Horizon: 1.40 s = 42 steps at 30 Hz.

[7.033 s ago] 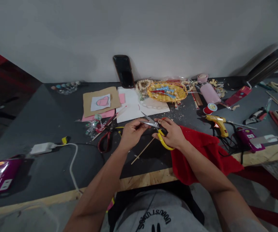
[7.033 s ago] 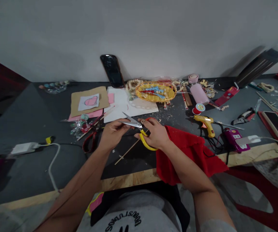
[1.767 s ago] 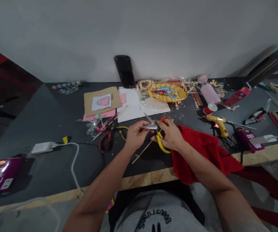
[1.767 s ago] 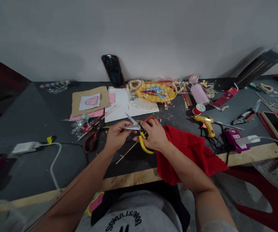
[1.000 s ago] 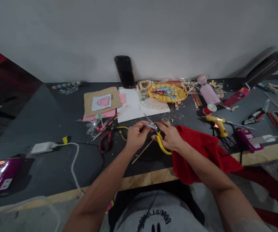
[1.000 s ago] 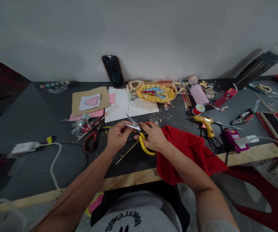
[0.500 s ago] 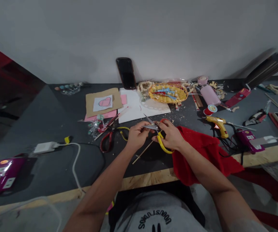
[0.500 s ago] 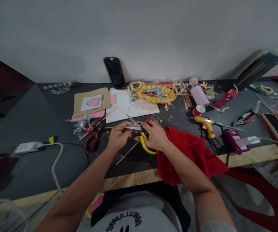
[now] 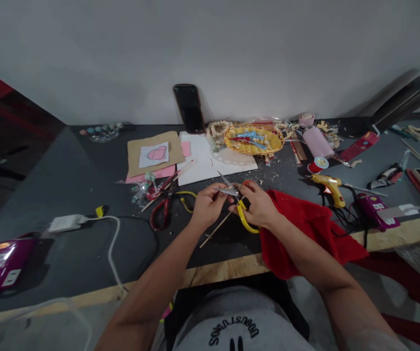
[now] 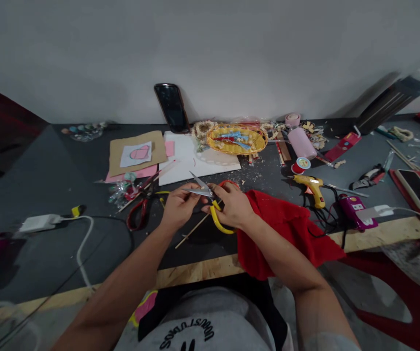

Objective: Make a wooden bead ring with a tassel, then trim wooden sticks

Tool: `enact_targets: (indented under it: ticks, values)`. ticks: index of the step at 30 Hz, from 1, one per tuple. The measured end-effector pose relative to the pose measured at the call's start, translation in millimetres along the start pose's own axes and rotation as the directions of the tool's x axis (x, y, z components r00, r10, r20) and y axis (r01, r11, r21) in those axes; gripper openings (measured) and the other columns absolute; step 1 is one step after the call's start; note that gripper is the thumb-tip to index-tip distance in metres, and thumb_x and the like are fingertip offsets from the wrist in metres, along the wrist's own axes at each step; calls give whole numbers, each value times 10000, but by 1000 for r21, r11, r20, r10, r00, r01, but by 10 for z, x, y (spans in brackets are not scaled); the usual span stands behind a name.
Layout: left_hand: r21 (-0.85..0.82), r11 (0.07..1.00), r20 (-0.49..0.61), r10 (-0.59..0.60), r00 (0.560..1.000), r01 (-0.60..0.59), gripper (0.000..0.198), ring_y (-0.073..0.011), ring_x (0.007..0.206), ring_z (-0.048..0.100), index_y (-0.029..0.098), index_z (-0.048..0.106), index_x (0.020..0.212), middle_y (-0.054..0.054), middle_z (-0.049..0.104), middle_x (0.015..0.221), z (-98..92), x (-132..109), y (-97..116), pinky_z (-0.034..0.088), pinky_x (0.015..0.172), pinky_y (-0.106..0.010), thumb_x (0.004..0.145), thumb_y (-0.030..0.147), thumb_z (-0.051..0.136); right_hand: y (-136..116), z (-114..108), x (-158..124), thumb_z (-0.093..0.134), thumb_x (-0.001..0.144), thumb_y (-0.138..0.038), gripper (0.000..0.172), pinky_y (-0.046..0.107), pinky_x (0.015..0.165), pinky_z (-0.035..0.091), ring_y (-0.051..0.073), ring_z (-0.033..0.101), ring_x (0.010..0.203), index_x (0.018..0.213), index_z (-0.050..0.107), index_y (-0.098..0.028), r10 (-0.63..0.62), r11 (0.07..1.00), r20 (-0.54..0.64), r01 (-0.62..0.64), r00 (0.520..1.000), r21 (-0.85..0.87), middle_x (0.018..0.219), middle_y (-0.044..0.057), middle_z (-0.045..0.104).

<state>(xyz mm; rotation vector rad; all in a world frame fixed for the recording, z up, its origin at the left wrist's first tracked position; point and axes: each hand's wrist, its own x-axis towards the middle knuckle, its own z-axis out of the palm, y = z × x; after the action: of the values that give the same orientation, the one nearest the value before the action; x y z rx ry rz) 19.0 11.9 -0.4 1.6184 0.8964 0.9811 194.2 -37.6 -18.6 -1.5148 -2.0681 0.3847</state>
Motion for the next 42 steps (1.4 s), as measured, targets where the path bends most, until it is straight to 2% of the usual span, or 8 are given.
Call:
enact_targets:
  ticks: [7,12,15,21,25,31,35,42]
  values:
    - [-15,1000,11,13,1000,-13,302,-150,642,597,178,609,664,-22,632,634,-16,16,-50,471,672,-267,870,398,594,-26,-21,4,545,885,-576,643,394,890,531,260,595,959,1312,562,-94,-18,999,-10,18,1000,36,1032,161,624]
    - [-73,997,-13,-19,1000,18,297,-155,626,593,182,616,684,-19,625,619,4,4,-29,487,676,-281,849,428,621,-38,-44,16,535,897,-549,578,391,920,516,259,597,1043,1279,571,-116,-58,987,3,57,998,149,1094,156,657]
    - [-52,999,-27,-14,1000,12,303,-163,637,603,183,613,673,-27,636,621,4,14,-28,492,682,-289,840,435,620,-39,-54,17,547,894,-535,553,388,913,517,253,600,1034,1292,564,-151,-38,991,19,35,999,130,1099,139,657]
    - [210,971,14,-116,993,111,133,-129,529,536,187,636,703,8,651,575,-62,45,-3,381,540,-232,797,249,566,-43,-91,13,566,873,-583,623,371,884,510,264,605,1005,1350,554,-182,90,984,53,-80,995,-162,1092,141,616]
    - [309,935,0,-181,984,172,121,-121,481,501,195,661,752,26,662,570,-112,66,-14,329,493,-224,769,216,543,-44,-98,27,560,870,-601,632,353,869,506,264,599,1030,1382,531,-231,121,970,73,-102,990,-219,1121,119,611]
    - [388,901,-142,-150,979,194,236,-152,604,600,181,673,832,-10,701,678,-296,135,-75,400,584,-245,845,375,539,59,-148,50,567,869,-587,608,404,890,473,303,553,1048,1368,551,-241,213,916,-52,-218,976,-338,1126,132,599]
    - [566,804,-230,-58,972,182,234,-170,699,630,218,701,935,-5,724,788,-290,121,-5,412,650,-258,826,405,612,68,-191,51,603,855,-540,597,447,872,445,338,513,1058,1379,539,-263,226,870,-13,-208,974,-446,1113,144,589]
    - [749,662,-41,56,998,-6,177,-211,907,651,259,727,948,-38,745,981,-75,62,48,412,721,-277,887,307,568,4,-184,37,593,870,-488,585,471,842,398,354,461,1056,1401,507,-258,202,856,72,-140,977,-498,1143,169,562]
